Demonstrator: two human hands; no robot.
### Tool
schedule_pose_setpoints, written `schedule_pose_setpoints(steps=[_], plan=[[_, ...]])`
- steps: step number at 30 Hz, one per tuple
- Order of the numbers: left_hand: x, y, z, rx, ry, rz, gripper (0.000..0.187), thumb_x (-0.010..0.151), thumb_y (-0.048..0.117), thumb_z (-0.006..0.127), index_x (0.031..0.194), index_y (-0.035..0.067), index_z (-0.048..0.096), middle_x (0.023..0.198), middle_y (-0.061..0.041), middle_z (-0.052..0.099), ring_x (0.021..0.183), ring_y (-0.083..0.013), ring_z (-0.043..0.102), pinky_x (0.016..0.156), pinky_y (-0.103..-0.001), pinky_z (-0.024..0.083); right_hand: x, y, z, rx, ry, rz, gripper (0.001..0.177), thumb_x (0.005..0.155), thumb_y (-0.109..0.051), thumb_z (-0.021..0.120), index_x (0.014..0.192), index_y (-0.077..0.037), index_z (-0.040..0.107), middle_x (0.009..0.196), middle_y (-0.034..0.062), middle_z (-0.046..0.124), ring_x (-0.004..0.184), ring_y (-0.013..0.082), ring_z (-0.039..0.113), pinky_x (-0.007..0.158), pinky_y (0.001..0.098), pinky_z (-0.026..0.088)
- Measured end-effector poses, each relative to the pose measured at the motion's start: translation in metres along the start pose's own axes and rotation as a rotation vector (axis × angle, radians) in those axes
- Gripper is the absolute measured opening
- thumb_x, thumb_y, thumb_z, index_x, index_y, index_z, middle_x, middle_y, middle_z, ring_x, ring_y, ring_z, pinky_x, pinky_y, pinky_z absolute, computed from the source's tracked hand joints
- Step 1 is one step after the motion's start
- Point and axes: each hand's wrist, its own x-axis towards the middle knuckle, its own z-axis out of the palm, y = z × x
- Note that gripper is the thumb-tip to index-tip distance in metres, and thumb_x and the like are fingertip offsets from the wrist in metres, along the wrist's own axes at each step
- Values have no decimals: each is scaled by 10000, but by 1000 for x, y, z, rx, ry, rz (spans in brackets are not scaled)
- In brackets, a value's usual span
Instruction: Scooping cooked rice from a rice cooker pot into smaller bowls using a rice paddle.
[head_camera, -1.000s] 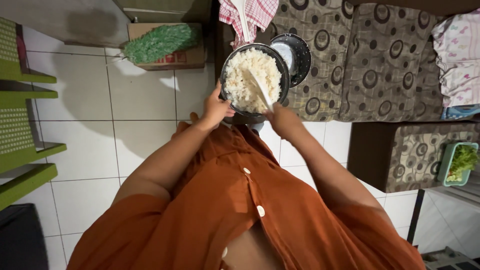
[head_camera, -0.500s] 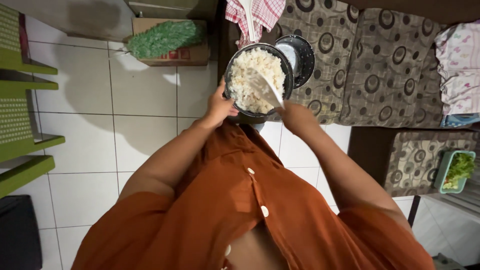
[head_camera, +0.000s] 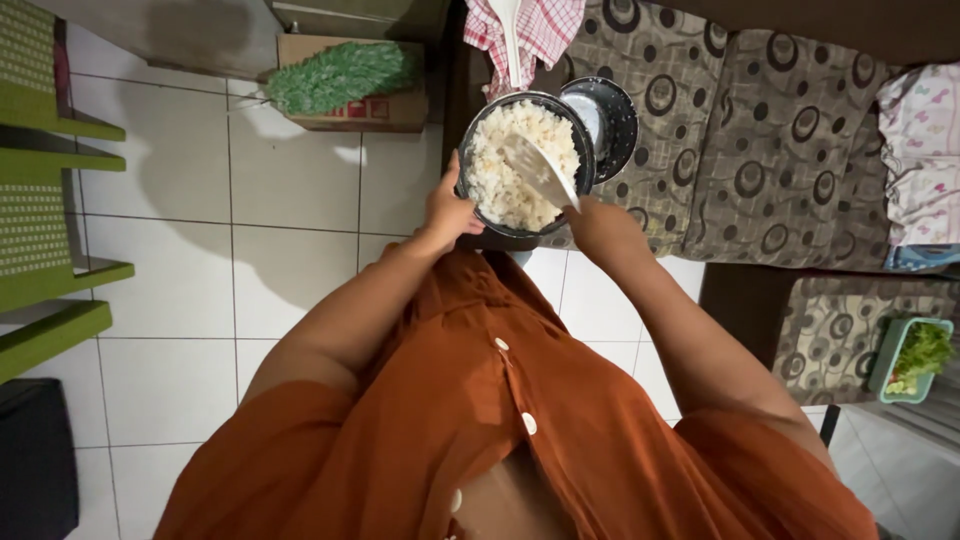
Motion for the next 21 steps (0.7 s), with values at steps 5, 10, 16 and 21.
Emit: schedule_pose_setpoints(steps=[5,10,16,21], plan=[[-7,10,2,60,-23,50,951,833,-96,508,1644,307,219,1068,-173,738,546,-186,678,465,-318,597,28,-26,21,28,-81,65,465,1040,-449,455,1122,-46,672,1048,249,713,993,442,690,889,535,527],[-8,2,7,56,28,55,928,823,-104,510,1624,289,255,1104,-131,732,530,-201,687,450,-329,607,50,20,52,-31,-46,52,477,1053,-458,469,1103,-41,695,1091,253,713,1038,445,673,914,534,521],[-2,9,3,34,-6,14,924,848,-82,508,1640,317,249,1105,-148,737,516,-196,665,446,-324,591,6,4,4,-58,-20,56,458,1032,-440,482,1120,-40,687,1117,242,710,1057,435,666,913,537,517],[1,1,-3,0,-62,19,926,857,-87,519,1638,318,232,1194,-133,716,543,-187,683,465,-315,606,-10,-38,-12,-47,-57,95,459,1050,-450,456,1168,-60,666,1132,229,707,1056,425,671,907,548,516]])
